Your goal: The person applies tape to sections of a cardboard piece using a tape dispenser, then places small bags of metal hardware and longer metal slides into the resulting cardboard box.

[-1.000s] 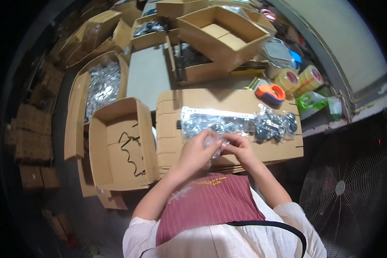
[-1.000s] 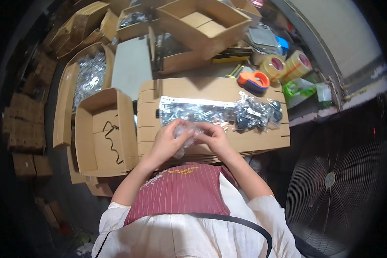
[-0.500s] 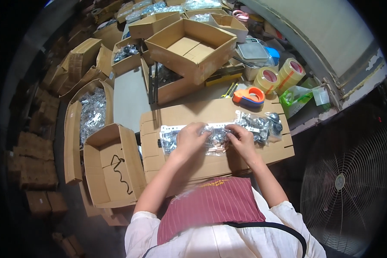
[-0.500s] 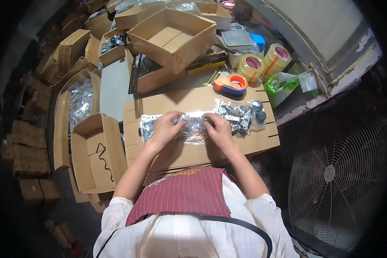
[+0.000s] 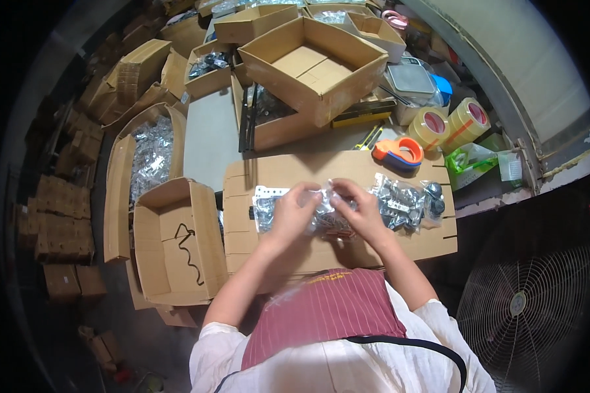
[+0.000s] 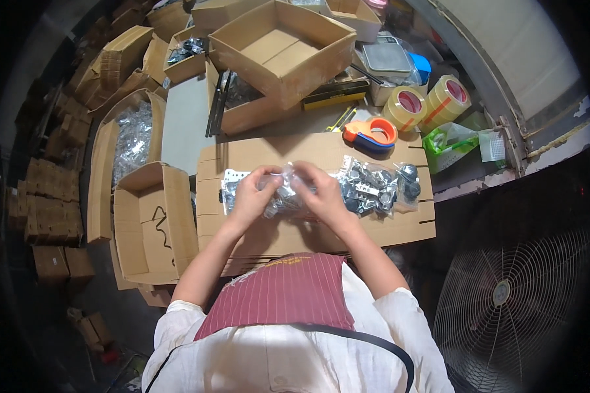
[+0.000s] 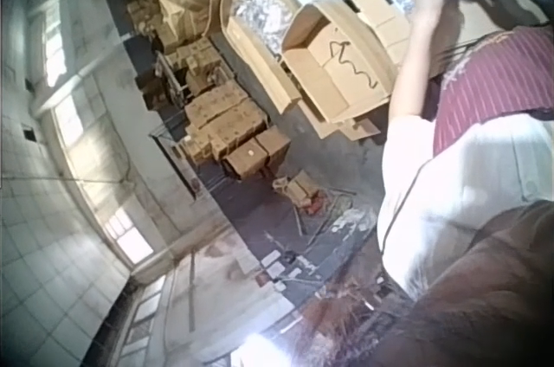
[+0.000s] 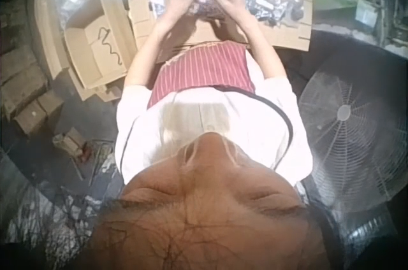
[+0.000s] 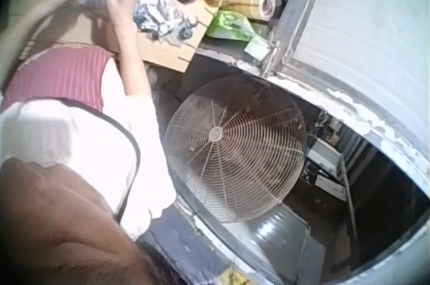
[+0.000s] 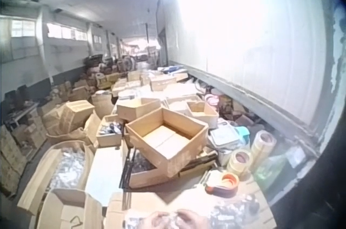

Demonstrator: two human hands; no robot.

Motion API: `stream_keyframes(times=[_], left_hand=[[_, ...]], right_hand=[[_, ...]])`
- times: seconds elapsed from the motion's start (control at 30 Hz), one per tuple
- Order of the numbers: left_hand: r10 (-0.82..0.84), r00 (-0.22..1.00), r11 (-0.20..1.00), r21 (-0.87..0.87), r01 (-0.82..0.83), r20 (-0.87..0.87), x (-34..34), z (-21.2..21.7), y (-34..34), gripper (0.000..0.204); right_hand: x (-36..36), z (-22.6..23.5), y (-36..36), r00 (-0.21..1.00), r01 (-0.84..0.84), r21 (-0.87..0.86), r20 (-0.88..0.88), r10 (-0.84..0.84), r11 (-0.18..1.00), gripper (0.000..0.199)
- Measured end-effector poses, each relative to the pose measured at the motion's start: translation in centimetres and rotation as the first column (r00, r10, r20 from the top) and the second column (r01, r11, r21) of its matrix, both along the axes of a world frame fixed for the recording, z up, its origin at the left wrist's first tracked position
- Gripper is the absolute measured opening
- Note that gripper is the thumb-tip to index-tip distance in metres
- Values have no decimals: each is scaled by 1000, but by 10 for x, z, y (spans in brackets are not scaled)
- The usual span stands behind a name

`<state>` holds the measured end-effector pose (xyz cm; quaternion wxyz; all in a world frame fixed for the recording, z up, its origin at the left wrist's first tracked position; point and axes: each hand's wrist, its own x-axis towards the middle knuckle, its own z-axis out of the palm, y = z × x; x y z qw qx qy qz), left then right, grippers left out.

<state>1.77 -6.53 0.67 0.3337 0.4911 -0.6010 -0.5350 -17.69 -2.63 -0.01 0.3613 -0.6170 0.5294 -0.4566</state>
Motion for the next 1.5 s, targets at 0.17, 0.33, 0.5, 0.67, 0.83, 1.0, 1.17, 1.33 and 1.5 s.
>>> stream_keyframes(times=[0.17,0.33,0.5,0.67,0.83,1.0,1.17,1.33,1.5], left_hand=[[202,883,692,-700,178,423,20,1,-22,28],[-70,638,581,-489,651,767,25,-14,-24,69],[-23,681,559,-555,616,732,31,-37,-10,76],[-14,646,604,-509,613,763,33,-41,5,79],[-16,688,666,-505,549,726,39,-26,2,83],[339,750,714,-674,188,568,78,0,4,88],[542,840,735,-491,-468,11,165,46,14,62],[696,715,695,-317,-645,71,290,-2,30,48],[65,470,924,126,-362,880,330,-11,49,40]], right_hand=[[-27,-3,-12,964,-86,236,-226,141,968,21],[-17,-42,-4,868,-153,-265,-497,2,952,33],[-1,-50,6,712,-99,-271,-692,-122,958,45],[15,-57,12,564,-40,-232,-808,-169,972,66],[23,-54,7,565,-22,-126,-820,-91,992,73],[48,-32,6,569,-143,-223,-816,-104,964,81],[90,-26,-4,551,-427,-222,-833,58,876,87],[87,-42,-5,501,-453,-103,-851,158,885,81],[86,-23,-43,762,-382,-166,-613,208,909,48]])
